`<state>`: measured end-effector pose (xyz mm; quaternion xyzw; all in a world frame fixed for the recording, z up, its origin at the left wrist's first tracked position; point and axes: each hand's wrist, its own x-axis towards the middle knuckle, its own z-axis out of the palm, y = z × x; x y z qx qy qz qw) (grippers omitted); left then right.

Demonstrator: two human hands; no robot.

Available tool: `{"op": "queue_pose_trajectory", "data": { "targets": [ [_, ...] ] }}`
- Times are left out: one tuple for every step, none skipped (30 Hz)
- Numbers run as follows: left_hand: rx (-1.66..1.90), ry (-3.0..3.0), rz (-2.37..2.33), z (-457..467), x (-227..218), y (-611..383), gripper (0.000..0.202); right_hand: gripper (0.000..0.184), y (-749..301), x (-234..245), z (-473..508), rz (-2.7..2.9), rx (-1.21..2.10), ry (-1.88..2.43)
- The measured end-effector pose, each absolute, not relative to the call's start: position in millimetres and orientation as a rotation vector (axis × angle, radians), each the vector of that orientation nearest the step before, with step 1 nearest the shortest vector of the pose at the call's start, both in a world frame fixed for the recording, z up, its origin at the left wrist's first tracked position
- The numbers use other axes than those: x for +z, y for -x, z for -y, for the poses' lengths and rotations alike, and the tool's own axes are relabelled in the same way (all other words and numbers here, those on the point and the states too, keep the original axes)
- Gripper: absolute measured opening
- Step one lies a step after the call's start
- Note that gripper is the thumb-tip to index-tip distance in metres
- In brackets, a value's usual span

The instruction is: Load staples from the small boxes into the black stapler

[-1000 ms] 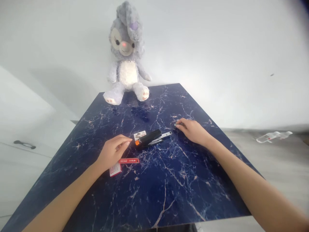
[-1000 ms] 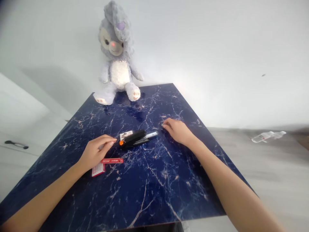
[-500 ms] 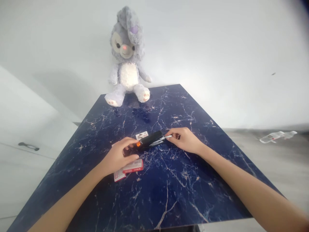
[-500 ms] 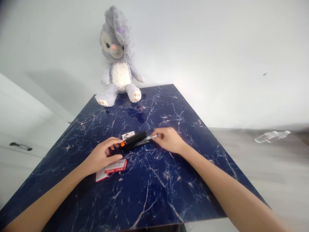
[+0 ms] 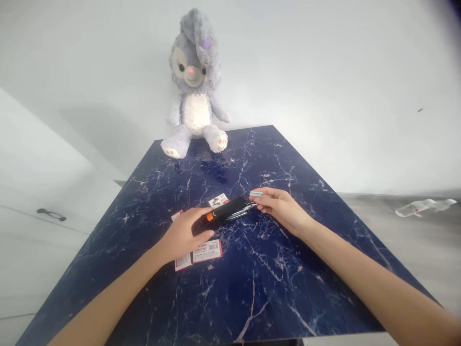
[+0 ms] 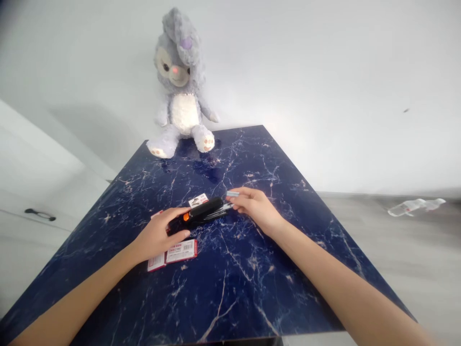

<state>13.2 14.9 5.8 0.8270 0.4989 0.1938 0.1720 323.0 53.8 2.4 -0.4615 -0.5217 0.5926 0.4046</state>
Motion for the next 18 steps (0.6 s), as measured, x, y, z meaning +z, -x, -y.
{"op": "queue_pose_trajectory", "data": {
  "targets": [
    [0.537, -2.338, -1.431, -15, 6, -15, 0.05, 0.036, -320, 4, -51, 1.281, 1.531, 1.14],
    [0.523, -2.326, -1.446, -15, 6, -16, 0.049, 0.037, -317, 6, -47, 1.257, 1.551, 1.12],
    [0.515, -2.313, -1.46, -15, 5, -16, 0.046, 0.036, -314, 7, -44, 1.24, 1.56, 1.105],
    [0.507, -2.302, -1.468, -16, 6, -17, 0.043, 0.035, -311, 8, -42, 1.23, 1.557, 1.101],
    [0.499, -2.295, -1.467, -17, 6, -16, 0.041, 0.034, -310, 9, -40, 1.228, 1.544, 1.106],
    [0.492, -2.29, -1.459, -17, 6, -16, 0.041, 0.033, -309, 10, -39, 1.231, 1.527, 1.119],
    [0.482, -2.286, -1.445, -17, 7, -15, 0.041, 0.032, -309, 10, -39, 1.234, 1.513, 1.133],
    [0.472, -2.284, -1.43, -18, 8, -13, 0.041, 0.032, -309, 10, -39, 1.233, 1.507, 1.147],
    [0.458, -2.283, -1.414, -18, 9, -12, 0.04, 0.032, -311, 9, -41, 1.222, 1.505, 1.157],
    [0.442, -2.281, -1.401, -18, 11, -11, 0.041, 0.032, -312, 9, -43, 1.203, 1.504, 1.161],
    [0.428, -2.279, -1.393, -18, 12, -11, 0.041, 0.031, -314, 8, -44, 1.178, 1.5, 1.163],
    [0.418, -2.278, -1.388, -17, 13, -10, 0.041, 0.03, -316, 7, -46, 1.155, 1.488, 1.165],
    [0.411, -2.279, -1.386, -17, 14, -10, 0.041, 0.029, -318, 6, -48, 1.142, 1.467, 1.169],
    [0.405, -2.286, -1.384, -17, 15, -9, 0.04, 0.029, -320, 5, -49, 1.143, 1.441, 1.175],
    [0.399, -2.3, -1.382, -17, 16, -9, 0.039, 0.03, -320, 4, -50, 1.159, 1.415, 1.185],
    [0.393, -2.32, -1.376, -17, 16, -8, 0.038, 0.032, -321, 4, -50, 1.184, 1.394, 1.199],
    [0.388, -2.343, -1.368, -17, 16, -6, 0.036, 0.035, -320, 3, -49, 1.212, 1.379, 1.214],
    [0.383, -2.364, -1.361, -18, 16, -5, 0.036, 0.037, -319, 3, -48, 1.236, 1.371, 1.227]
  ]
}}
